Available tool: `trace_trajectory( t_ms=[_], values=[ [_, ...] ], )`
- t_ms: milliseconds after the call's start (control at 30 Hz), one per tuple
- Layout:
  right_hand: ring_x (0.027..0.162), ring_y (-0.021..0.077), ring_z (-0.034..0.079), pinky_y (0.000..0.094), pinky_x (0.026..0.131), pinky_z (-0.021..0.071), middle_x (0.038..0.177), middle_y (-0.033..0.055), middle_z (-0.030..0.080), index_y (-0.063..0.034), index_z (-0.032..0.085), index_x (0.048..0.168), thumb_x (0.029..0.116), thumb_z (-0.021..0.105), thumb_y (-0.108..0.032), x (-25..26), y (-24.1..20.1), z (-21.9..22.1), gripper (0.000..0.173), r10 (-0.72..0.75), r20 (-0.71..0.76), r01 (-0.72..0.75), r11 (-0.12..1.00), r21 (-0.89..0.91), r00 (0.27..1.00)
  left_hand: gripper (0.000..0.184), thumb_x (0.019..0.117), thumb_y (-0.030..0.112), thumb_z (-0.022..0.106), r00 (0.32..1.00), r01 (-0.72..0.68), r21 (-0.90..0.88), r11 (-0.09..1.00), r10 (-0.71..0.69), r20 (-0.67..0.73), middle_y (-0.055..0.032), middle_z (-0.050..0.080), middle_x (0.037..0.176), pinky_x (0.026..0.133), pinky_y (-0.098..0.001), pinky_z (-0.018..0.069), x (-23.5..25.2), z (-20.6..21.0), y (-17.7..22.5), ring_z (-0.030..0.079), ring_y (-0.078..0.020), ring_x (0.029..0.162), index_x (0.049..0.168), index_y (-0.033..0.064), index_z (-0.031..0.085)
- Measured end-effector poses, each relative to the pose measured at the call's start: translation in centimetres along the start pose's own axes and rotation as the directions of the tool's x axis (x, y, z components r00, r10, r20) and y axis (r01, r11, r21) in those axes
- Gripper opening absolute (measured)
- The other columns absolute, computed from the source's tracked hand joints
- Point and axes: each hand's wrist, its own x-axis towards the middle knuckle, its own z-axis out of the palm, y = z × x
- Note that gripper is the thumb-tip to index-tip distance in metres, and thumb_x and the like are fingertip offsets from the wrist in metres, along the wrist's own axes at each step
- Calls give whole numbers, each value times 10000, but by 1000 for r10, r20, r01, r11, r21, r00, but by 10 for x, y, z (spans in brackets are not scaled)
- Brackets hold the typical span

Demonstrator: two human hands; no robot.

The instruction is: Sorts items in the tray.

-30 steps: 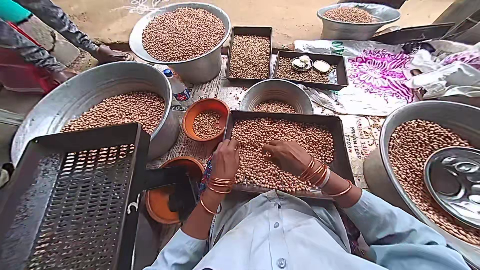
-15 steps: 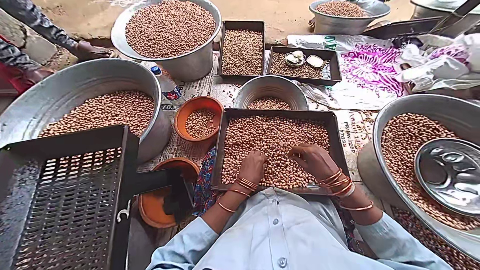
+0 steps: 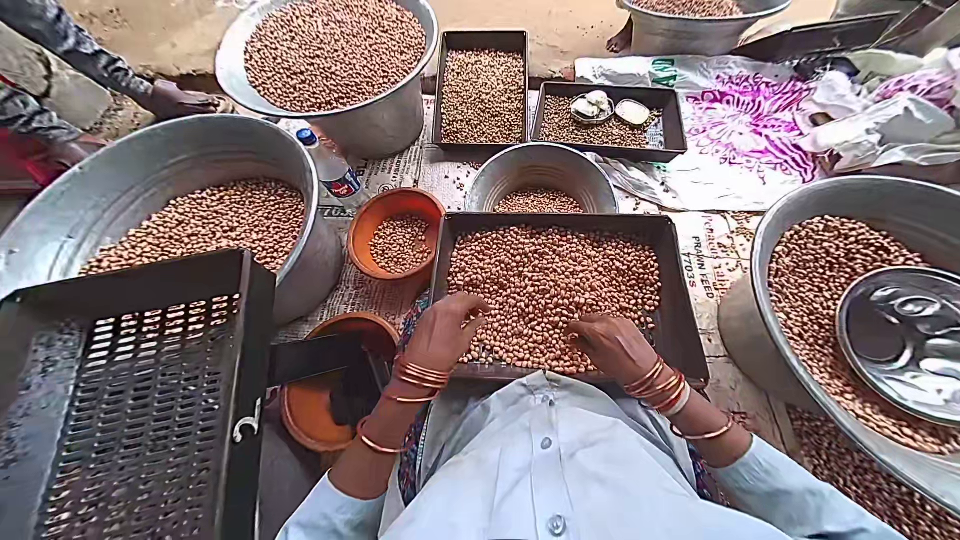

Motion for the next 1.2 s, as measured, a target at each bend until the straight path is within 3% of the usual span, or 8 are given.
trace_trajectory(
  t_ms=[133, 367, 467, 567, 767, 867, 1033, 1200],
  values=[
    [812, 423, 719, 575, 653, 548, 893, 223, 712, -9, 721, 996, 987, 583, -129, 10, -10, -1, 183, 42, 179, -28, 996, -81, 983, 205, 985, 96, 621, 895, -65, -106, 992, 105, 434, -160, 756, 1118, 1018, -483, 520, -1, 45, 12, 714, -298, 1094, 1108, 44, 777],
    [954, 460, 682, 621, 770, 498, 980, 255, 691, 30, 662, 1048, 1024, 514, -158, 44, -32, -32, 241, 143, 568, -16, 975, -223, 810, 223, 1014, 159, 611, 806, -59, 16, 998, 38, 590, -157, 723, 1217, 1062, -525, 479, 9, 59, 24, 662, -330, 1195, 1154, 79, 765],
    [815, 354, 710, 544, 682, 546, 905, 160, 711, -51, 717, 1087, 1009, 603, -229, 65, -43, -45, 225, -91, 159, 100, 994, -52, 983, 247, 1023, 212, 606, 803, -86, 17, 996, 59, 593, -166, 725, 1197, 1038, -545, 486, 10, 59, 28, 669, -341, 1173, 1158, 75, 760],
    [686, 226, 689, 407, 565, 560, 883, 70, 708, -106, 733, 1156, 967, 673, -246, 87, -60, -63, 243, -244, -371, 250, 968, -32, 896, 301, 1038, 305, 596, 792, -60, 33, 998, 27, 610, -155, 723, 1204, 1041, -546, 479, 12, 63, 32, 661, -327, 1184, 1177, 88, 751],
    [671, 234, 690, 448, 575, 554, 849, 69, 720, -114, 758, 1057, 947, 683, -174, 73, -32, -53, 146, -105, -335, 121, 992, 28, 936, 333, 1039, 336, 577, 753, -67, 104, 992, -18, 658, -173, 725, 1158, 975, -590, 493, 17, 62, 41, 672, -360, 1137, 1185, 78, 730],
    [719, 275, 709, 514, 648, 572, 878, 96, 739, -104, 763, 1085, 978, 667, -196, 44, 2, -44, 171, 68, -245, -46, 994, 94, 967, 327, 1032, 312, 584, 829, 71, 105, 992, -117, 547, -182, 737, 1127, 973, -605, 493, 22, 29, 30, 688, -368, 1099, 1194, 73, 737],
    [840, 297, 729, 559, 786, 571, 981, 111, 763, -115, 757, 1147, 1010, 621, -220, -10, 47, -49, 219, 358, -146, -332, 927, 175, 922, 302, 989, 196, 696, 935, 273, 195, 942, -213, -283, -213, 721, 1150, 931, -617, 532, 33, -37, -21, 694, -417, 1066, 1257, 57, 712],
    [864, 345, 720, 603, 797, 541, 990, 145, 757, -97, 746, 1173, 1003, 629, -162, -23, 48, -51, 216, 442, -120, -422, 892, 159, 889, 158, 996, 71, 643, 972, 170, 238, 956, -123, -198, -215, 735, 1086, 911, -631, 536, 65, -24, -30, 700, -434, 1031, 1073, 34, 776]
  ],
)
